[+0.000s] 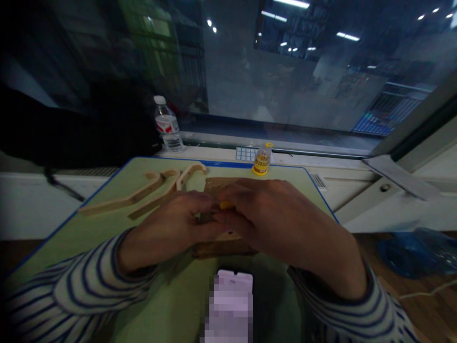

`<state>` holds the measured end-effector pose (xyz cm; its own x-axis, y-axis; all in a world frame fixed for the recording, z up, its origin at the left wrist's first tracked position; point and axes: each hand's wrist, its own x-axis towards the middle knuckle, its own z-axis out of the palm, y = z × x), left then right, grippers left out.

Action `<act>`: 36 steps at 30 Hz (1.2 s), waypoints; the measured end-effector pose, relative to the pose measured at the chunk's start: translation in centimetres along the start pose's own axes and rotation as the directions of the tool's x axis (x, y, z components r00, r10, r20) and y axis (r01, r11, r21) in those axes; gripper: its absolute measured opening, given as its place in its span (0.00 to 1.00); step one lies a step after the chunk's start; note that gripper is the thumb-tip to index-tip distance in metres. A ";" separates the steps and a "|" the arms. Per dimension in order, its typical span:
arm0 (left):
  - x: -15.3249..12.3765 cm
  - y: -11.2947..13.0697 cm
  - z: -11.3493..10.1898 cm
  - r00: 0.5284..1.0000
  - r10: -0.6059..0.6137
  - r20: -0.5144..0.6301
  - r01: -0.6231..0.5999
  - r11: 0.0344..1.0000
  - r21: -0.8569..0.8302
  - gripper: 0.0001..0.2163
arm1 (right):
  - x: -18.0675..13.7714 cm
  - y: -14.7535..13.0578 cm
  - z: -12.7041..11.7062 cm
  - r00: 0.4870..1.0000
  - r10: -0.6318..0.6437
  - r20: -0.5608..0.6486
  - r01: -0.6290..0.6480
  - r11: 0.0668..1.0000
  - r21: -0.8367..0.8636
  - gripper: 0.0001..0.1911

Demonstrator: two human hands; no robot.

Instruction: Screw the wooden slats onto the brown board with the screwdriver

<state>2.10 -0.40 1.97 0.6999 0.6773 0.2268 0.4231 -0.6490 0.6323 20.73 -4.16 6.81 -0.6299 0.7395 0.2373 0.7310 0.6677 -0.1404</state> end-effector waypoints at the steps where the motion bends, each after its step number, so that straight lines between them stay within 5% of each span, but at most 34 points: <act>1: 0.0 0.0 0.0 1.000 -0.003 -0.006 0.003 1.000 0.002 0.11 | 0.0 0.0 0.0 1.000 0.002 0.005 -0.002 1.000 0.001 0.08; 11: -0.2 0.2 -0.1 0.997 -0.070 0.023 0.071 0.996 -0.048 0.12 | -0.3 -0.5 -0.3 0.999 -0.045 0.004 0.045 0.998 0.034 0.09; 23: 0.4 -1.3 0.1 0.997 0.061 0.055 -0.050 0.982 -0.181 0.09 | -0.1 -0.5 -0.1 1.000 -0.018 -0.011 0.018 1.000 0.007 0.10; 36: 0.1 -0.6 -0.8 0.986 0.062 0.156 -0.049 0.995 -0.085 0.12 | -0.1 -0.6 0.0 1.000 0.011 0.001 -0.011 0.999 -0.030 0.06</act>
<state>1.50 0.33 2.17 0.8059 0.5735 0.1470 0.3379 -0.6495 0.6812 20.38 -4.62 6.87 -0.6220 0.7470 0.2350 0.7455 0.6567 -0.1144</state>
